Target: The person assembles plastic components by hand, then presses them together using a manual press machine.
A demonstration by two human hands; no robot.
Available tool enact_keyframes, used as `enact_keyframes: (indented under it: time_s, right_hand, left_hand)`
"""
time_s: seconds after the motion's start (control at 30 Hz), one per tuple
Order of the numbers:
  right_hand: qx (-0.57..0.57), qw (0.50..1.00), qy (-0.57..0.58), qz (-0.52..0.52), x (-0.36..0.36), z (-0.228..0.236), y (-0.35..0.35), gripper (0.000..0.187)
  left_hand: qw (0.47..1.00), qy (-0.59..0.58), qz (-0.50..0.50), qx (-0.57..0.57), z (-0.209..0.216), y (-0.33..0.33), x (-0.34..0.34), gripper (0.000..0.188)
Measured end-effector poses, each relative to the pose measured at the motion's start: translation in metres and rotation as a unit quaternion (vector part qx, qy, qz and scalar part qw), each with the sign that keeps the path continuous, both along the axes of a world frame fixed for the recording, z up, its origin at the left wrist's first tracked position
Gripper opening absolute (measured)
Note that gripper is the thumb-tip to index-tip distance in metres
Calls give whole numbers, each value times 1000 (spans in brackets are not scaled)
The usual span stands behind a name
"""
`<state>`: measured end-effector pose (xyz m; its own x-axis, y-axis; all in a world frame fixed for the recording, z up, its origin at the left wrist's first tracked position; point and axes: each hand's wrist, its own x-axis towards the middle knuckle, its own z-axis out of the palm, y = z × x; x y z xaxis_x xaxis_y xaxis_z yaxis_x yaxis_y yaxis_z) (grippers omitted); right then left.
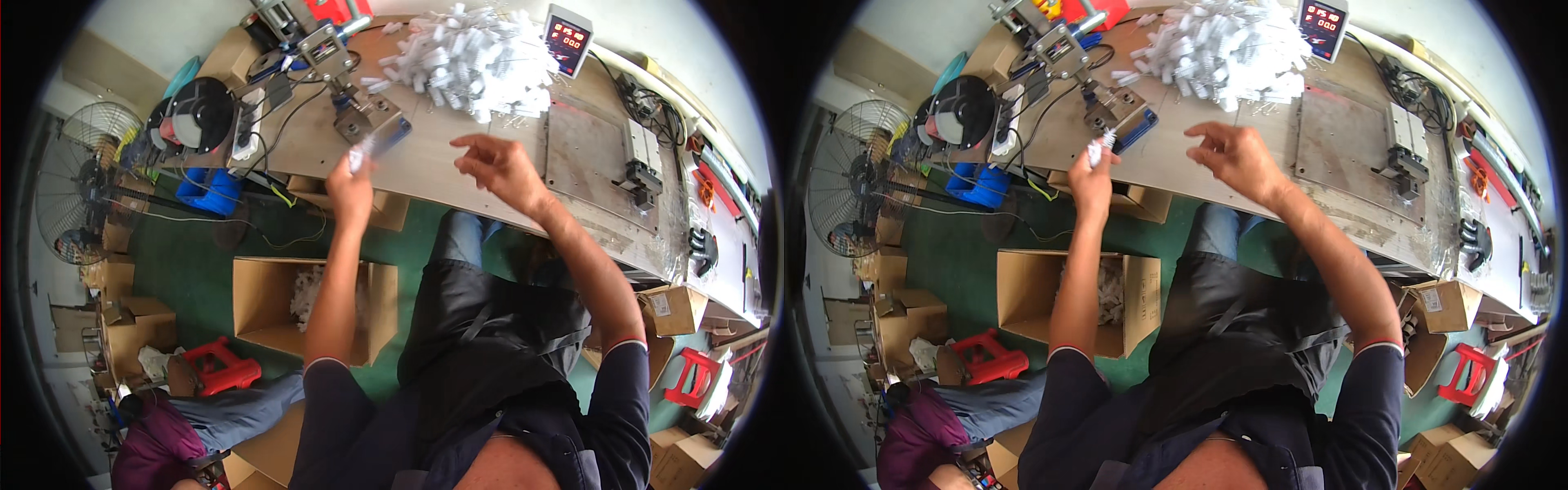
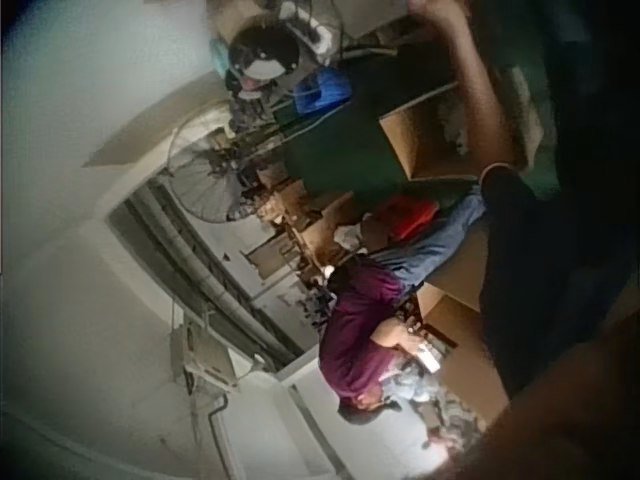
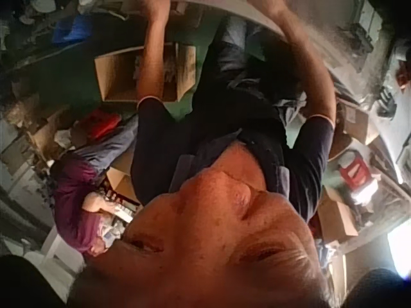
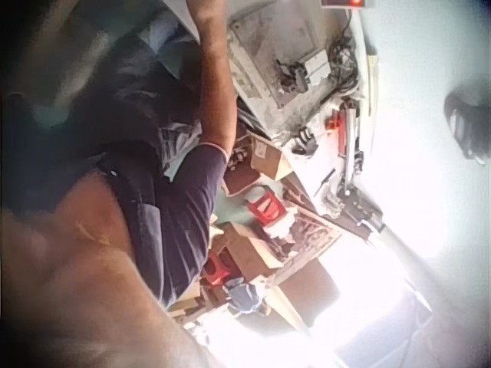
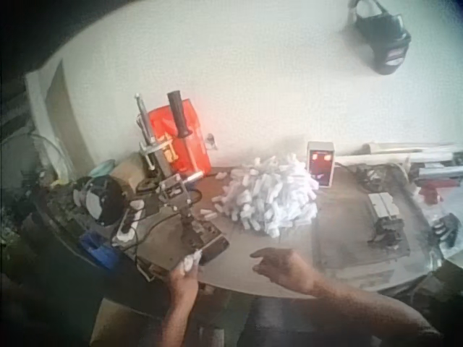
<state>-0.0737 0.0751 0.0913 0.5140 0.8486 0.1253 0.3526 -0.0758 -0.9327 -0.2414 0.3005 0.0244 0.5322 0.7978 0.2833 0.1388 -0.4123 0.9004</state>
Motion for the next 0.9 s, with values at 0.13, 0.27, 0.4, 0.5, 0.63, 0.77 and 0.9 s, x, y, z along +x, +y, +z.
enact_keyframes:
  time_s: [0.13,0.27,0.4,0.5,0.63,0.77,0.9]
  right_hand:
    - [-19,998,-60,-23,18,41,42,32]
    - [64,988,-120,-68,50,84,78,29]
    - [39,987,-142,-70,71,135,105,33]
    - [80,981,-135,-115,59,168,126,32]
    - [170,966,-146,-126,67,187,150,41]
    - [281,906,-260,-178,77,209,191,61]
    - [297,890,-282,-200,82,233,218,75]
  left_hand:
    - [1000,9,6,-21,6,48,2,19]
    - [999,18,-13,-28,11,63,21,19]
    - [999,28,-30,-19,12,75,33,21]
    - [997,61,-34,12,16,79,33,21]
    - [995,79,-38,40,16,78,41,22]
    - [993,98,-40,60,18,82,39,24]
    - [989,115,-25,93,17,81,43,26]
